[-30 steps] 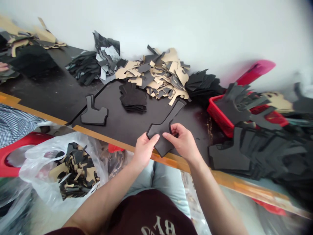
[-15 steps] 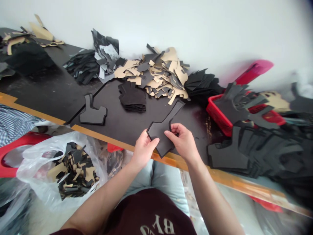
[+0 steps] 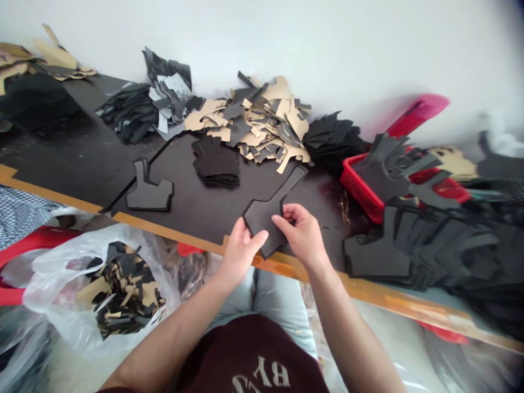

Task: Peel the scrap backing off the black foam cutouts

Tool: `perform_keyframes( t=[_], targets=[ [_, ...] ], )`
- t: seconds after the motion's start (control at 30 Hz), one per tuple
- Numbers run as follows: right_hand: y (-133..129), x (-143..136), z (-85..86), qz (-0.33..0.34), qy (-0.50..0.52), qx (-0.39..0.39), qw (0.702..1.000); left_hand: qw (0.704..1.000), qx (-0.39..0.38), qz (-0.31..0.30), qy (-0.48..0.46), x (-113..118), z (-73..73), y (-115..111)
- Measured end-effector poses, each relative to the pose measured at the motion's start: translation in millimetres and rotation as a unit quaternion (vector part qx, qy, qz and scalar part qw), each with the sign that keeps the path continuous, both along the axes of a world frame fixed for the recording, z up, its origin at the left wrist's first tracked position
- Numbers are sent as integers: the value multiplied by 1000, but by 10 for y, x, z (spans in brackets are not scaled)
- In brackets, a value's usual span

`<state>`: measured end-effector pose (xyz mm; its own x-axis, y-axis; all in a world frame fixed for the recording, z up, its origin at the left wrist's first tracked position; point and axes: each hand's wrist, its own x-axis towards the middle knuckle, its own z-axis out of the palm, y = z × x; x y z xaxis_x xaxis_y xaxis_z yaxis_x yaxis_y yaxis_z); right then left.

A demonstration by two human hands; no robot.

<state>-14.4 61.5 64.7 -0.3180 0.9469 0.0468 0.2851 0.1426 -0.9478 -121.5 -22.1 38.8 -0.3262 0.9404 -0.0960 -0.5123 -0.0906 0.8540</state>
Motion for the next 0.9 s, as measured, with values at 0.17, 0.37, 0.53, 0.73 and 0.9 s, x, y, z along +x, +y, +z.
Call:
perform_keyframes(
  t=[0.17,0.37,0.53,0.73,0.9],
  targets=[
    [-17,9,-10,9,5,-3,1000,999,1,26,45,29,-19,3],
    [-24,7,-25,1,2,0,1000,999,-10,33,41,71,-11,-20],
    [-20,9,-38,9,9,-4,1000,997,-12,40,63,80,-39,-33],
    [-16,19,9,-14,0,2,1000,999,1,-26,45,37,-55,-102],
    [-30,7,-1,-8,9,4,1000,998,6,20,65,52,-85,-92]
  ],
)
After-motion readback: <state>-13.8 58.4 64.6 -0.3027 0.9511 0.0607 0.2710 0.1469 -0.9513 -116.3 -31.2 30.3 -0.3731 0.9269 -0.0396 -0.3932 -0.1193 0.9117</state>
